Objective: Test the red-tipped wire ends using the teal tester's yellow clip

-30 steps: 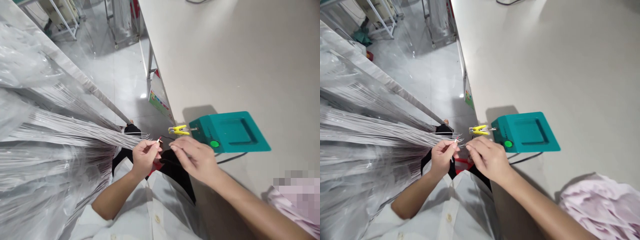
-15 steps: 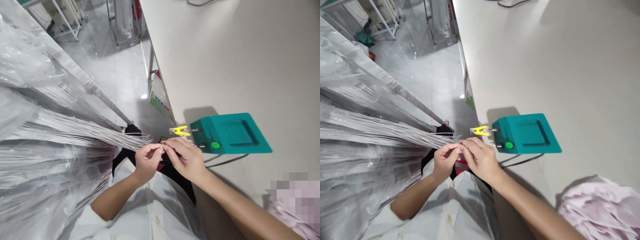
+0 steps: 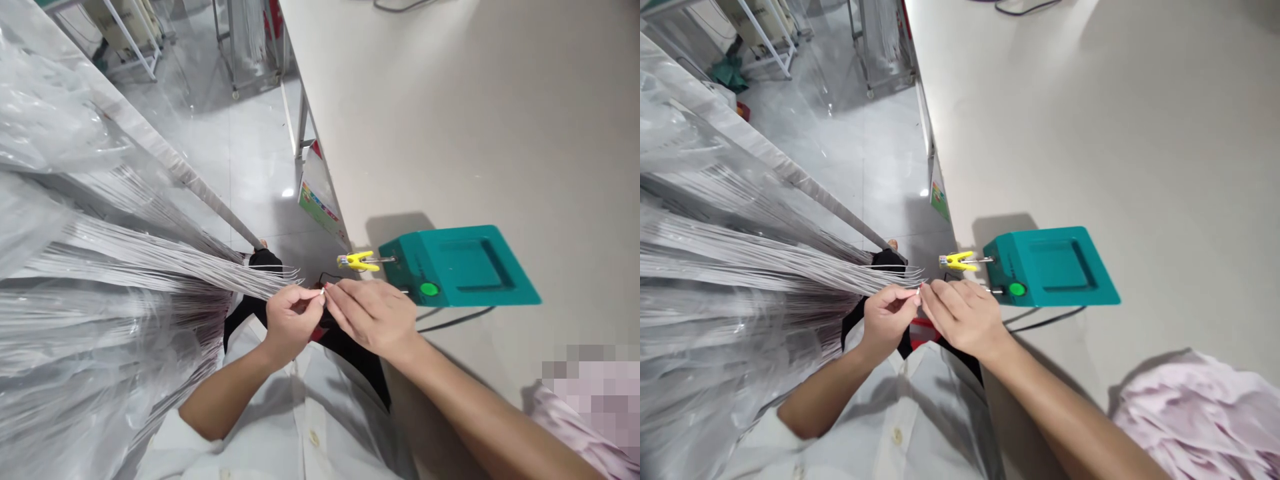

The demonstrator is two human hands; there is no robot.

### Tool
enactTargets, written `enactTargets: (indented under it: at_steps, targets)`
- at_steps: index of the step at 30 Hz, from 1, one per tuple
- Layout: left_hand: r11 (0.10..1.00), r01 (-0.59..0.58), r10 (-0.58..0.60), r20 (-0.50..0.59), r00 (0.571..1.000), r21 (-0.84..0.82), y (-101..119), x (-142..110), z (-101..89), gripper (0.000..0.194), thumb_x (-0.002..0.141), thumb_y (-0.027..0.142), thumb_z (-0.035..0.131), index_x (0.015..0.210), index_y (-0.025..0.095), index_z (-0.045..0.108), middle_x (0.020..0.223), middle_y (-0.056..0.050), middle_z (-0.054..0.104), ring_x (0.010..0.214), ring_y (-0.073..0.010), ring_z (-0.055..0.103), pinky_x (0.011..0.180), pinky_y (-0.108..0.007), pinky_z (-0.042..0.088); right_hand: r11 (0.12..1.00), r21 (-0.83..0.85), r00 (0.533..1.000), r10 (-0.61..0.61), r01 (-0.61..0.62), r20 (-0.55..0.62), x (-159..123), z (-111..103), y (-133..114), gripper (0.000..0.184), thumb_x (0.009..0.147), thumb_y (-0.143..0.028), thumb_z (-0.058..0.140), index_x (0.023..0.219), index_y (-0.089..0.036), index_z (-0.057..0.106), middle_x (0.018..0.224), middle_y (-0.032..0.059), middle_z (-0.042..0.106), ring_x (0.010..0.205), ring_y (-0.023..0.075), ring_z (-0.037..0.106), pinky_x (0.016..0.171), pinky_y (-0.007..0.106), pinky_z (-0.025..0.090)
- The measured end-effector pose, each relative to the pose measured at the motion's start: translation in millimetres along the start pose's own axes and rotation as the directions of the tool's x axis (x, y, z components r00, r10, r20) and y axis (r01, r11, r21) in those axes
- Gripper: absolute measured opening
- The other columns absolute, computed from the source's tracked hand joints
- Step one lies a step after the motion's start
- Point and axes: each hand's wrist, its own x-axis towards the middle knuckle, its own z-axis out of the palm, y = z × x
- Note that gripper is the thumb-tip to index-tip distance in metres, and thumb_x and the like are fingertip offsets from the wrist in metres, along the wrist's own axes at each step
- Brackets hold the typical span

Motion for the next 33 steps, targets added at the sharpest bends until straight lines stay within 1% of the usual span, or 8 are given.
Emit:
enactTargets:
  at_steps: [3, 6, 12, 18, 23, 29, 31, 33]
  targets:
    - [0.992, 0.104, -0.105, -0.014, 0.994, -0.069, -0.8, 0.3, 1.8, 0.004, 0.068, 0.019, 0.067, 0.068, 0.016, 0.070, 0.064, -0.001, 0.064, 0.057, -0.0102, 0.056, 0.057, -0.022, 0.047, 0.999, 0.034, 1.000, -0.014, 0.014, -0.012, -4.0, -2.0, 3.4, 0.014, 0.075, -0.018, 0.066, 0.086, -0.026, 0.069, 0.075, 0.0015, 0.071, 0.062, 0.0144, 0.064, 0.060, 0.027, 0.050]
    - [0.974, 0.189, -0.197, -0.058, 0.979, -0.121, 0.9, 4.4, 1.4, 0.004, 0.065, 0.020, 0.069, 0.067, 0.016, 0.070, 0.061, 0.000, 0.064, 0.053, -0.0094, 0.056, 0.055, -0.022, 0.047, 0.967, 0.215, 0.991, 0.137, -0.134, 0.004, -6.3, -2.6, 1.2, 0.013, 0.077, -0.020, 0.063, 0.086, -0.027, 0.068, 0.076, 0.0011, 0.070, 0.066, 0.0137, 0.065, 0.061, 0.025, 0.051]
    - [0.966, 0.201, -0.212, -0.055, 0.976, -0.159, 8.5, 9.9, -1.3, 0.005, 0.060, 0.019, 0.073, 0.063, 0.016, 0.070, 0.057, 0.000, 0.064, 0.051, -0.0090, 0.055, 0.054, -0.021, 0.047, 0.754, 0.410, 0.853, 0.501, -0.512, 0.146, 3.1, 0.6, -7.4, 0.014, 0.083, -0.022, 0.055, 0.093, -0.020, 0.064, 0.087, 0.0084, 0.066, 0.075, 0.0172, 0.065, 0.068, 0.031, 0.054]
    - [0.973, 0.189, -0.186, 0.036, 0.982, -0.136, 4.7, 5.9, -3.2, 0.007, 0.063, 0.020, 0.072, 0.065, 0.014, 0.069, 0.060, -0.001, 0.065, 0.051, -0.0086, 0.056, 0.054, -0.021, 0.047, 0.727, 0.510, 0.886, 0.411, -0.460, 0.214, 4.0, 5.7, -8.9, 0.012, 0.083, -0.015, 0.055, 0.090, -0.020, 0.062, 0.082, 0.0063, 0.066, 0.074, 0.0146, 0.063, 0.066, 0.027, 0.053]
    - [0.982, 0.146, -0.124, 0.176, 0.977, -0.119, 2.8, 5.4, -9.9, 0.009, 0.071, 0.023, 0.067, 0.073, 0.015, 0.070, 0.068, -0.003, 0.066, 0.054, -0.0101, 0.058, 0.055, -0.022, 0.049, 0.845, 0.405, 0.935, 0.293, -0.350, 0.198, 0.3, 4.2, -5.5, 0.013, 0.083, -0.012, 0.052, 0.091, -0.018, 0.060, 0.085, 0.0081, 0.065, 0.075, 0.0156, 0.062, 0.063, 0.026, 0.051]
    - [0.955, -0.261, 0.252, 0.082, 0.964, 0.139, 5.3, 6.5, -13.2, 0.012, 0.075, 0.016, 0.062, 0.079, 0.021, 0.072, 0.078, -0.005, 0.069, 0.073, -0.0153, 0.063, 0.070, -0.026, 0.051, 0.847, 0.370, 0.919, 0.307, -0.382, 0.247, 10.4, -1.4, -9.0, 0.011, 0.084, -0.014, 0.047, 0.088, -0.018, 0.057, 0.080, 0.0065, 0.063, 0.071, 0.0151, 0.059, 0.060, 0.025, 0.047]
    - [0.873, -0.413, 0.406, 0.081, 0.910, 0.260, 3.7, 7.7, -13.9, 0.017, 0.076, 0.012, 0.060, 0.084, 0.022, 0.071, 0.081, -0.005, 0.070, 0.077, -0.0154, 0.064, 0.075, -0.027, 0.051, 0.730, 0.462, 0.863, 0.396, -0.503, 0.313, 17.2, -3.8, -11.0, 0.011, 0.085, -0.018, 0.047, 0.080, -0.019, 0.057, 0.073, 0.0042, 0.060, 0.067, 0.0139, 0.056, 0.060, 0.025, 0.045]
    - [0.761, -0.545, 0.546, 0.107, 0.831, 0.353, 0.6, 9.7, -15.4, 0.019, 0.077, 0.010, 0.058, 0.087, 0.022, 0.070, 0.082, -0.005, 0.070, 0.076, -0.0144, 0.065, 0.074, -0.025, 0.052, 0.469, 0.553, 0.724, 0.489, -0.689, 0.486, 23.7, -6.1, -11.9, 0.015, 0.085, -0.025, 0.049, 0.074, -0.018, 0.056, 0.063, 0.0011, 0.055, 0.058, 0.0118, 0.051, 0.056, 0.025, 0.042]
